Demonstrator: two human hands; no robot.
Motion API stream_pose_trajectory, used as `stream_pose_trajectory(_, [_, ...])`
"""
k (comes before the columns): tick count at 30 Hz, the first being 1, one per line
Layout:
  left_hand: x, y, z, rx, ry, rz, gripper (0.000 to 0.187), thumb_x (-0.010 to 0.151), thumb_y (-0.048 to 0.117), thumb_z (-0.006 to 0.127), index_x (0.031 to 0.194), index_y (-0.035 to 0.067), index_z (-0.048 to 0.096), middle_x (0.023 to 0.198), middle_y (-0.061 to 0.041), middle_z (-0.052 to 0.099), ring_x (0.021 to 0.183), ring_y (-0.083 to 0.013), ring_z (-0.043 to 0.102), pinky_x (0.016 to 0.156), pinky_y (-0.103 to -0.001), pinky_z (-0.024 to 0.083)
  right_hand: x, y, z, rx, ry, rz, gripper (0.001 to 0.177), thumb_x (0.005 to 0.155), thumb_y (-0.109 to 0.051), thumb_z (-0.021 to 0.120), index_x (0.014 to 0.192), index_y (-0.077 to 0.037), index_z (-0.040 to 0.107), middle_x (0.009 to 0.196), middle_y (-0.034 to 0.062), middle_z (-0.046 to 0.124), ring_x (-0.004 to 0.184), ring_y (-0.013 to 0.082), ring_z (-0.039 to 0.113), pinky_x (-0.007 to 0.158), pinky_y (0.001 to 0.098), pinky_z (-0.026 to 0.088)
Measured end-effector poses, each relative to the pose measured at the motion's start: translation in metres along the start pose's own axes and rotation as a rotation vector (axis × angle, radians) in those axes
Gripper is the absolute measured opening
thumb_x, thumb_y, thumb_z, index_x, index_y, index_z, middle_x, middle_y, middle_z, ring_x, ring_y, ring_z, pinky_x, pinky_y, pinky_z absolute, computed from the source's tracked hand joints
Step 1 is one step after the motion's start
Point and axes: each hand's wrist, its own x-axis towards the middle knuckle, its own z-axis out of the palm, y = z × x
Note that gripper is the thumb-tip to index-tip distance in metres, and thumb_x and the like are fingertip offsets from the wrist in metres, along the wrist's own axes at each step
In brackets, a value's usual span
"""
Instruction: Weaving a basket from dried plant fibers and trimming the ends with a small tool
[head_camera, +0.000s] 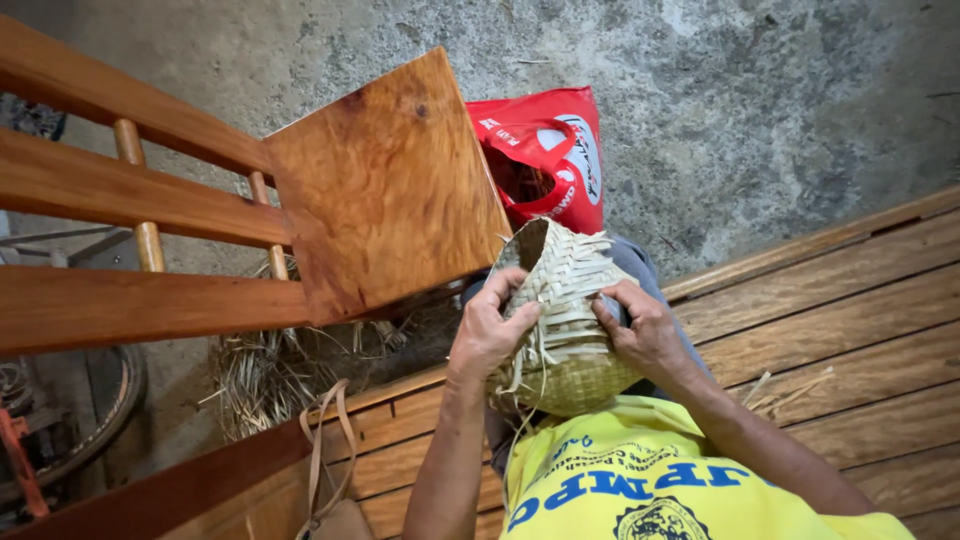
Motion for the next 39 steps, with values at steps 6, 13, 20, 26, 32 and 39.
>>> stream_pose_trajectory(6, [-0.015, 0.032, 0.001, 0.131, 0.079, 0.193, 0.05, 0.086, 0.015, 0.073, 0.135, 0.018, 0.06, 0.106, -0.025, 0.073, 0.102, -0.0454, 0.07, 0.087, -0.05, 0.056, -0.003, 0.015, -0.002, 0.003, -0.028, 0.046, 0.011, 0.098, -0.026, 0.069, 0.093, -0.016, 0.072, 0.081, 0.0077, 0.066, 0.077, 0.0245, 0.067, 0.073, 0.0383, 0.055])
stream_pose_trajectory(13, [-0.017, 0.037, 0.003, 0.514, 0.041, 0.373, 0.043, 0.09, 0.025, 0.07, 0.132, 0.019, 0.066, 0.106, -0.015, 0.068, 0.094, -0.0392, 0.072, 0.081, -0.047, 0.059, -0.002, -0.003, -0.007, -0.025, -0.044, 0.032, 0.011, 0.098, -0.022, 0.07, 0.094, -0.012, 0.07, 0.079, 0.0136, 0.063, 0.074, 0.0327, 0.066, 0.069, 0.0418, 0.054])
stream_pose_trajectory(20, [-0.017, 0.038, 0.007, 0.259, 0.071, 0.28, 0.044, 0.086, 0.021, 0.076, 0.128, 0.015, 0.065, 0.106, -0.016, 0.072, 0.102, -0.0367, 0.072, 0.089, -0.044, 0.056, -0.004, 0.01, -0.008, 0.044, -0.055, 0.071, 0.013, 0.098, -0.025, 0.07, 0.091, -0.014, 0.071, 0.077, 0.01, 0.065, 0.071, 0.0237, 0.063, 0.067, 0.0376, 0.053])
stream_pose_trajectory(26, [-0.014, 0.039, 0.002, 0.02, -0.015, 0.104, 0.051, 0.084, 0.009, 0.072, 0.134, 0.013, 0.063, 0.11, -0.018, 0.075, 0.11, -0.0297, 0.07, 0.096, -0.045, 0.053, -0.007, 0.022, -0.014, 0.239, -0.081, 0.214, 0.011, 0.089, -0.02, 0.078, 0.095, -0.012, 0.075, 0.077, 0.0075, 0.07, 0.072, 0.0175, 0.062, 0.066, 0.0338, 0.054])
stream_pose_trajectory(32, [-0.013, 0.072, -0.009, 0.283, -0.1, -0.035, 0.054, 0.083, 0.009, 0.065, 0.135, 0.021, 0.064, 0.124, -0.016, 0.073, 0.122, -0.0386, 0.064, 0.103, -0.05, 0.05, 0.002, 0.052, -0.014, 0.974, 0.055, 0.458, 0.048, 0.1, -0.044, 0.049, 0.119, -0.002, 0.06, 0.081, 0.0137, 0.065, 0.06, 0.0152, 0.062, 0.043, 0.0224, 0.047])
stream_pose_trajectory(39, [-0.008, 0.075, 0.005, 0.588, -0.038, -0.029, 0.024, 0.09, 0.028, 0.064, 0.113, 0.024, 0.071, 0.104, -0.005, 0.078, 0.103, -0.0294, 0.074, 0.089, -0.046, 0.057, 0.006, 0.076, -0.022, 1.268, 0.043, 0.567, 0.059, 0.106, -0.059, 0.041, 0.116, -0.005, 0.062, 0.093, 0.0158, 0.071, 0.078, 0.0237, 0.073, 0.054, 0.0313, 0.055])
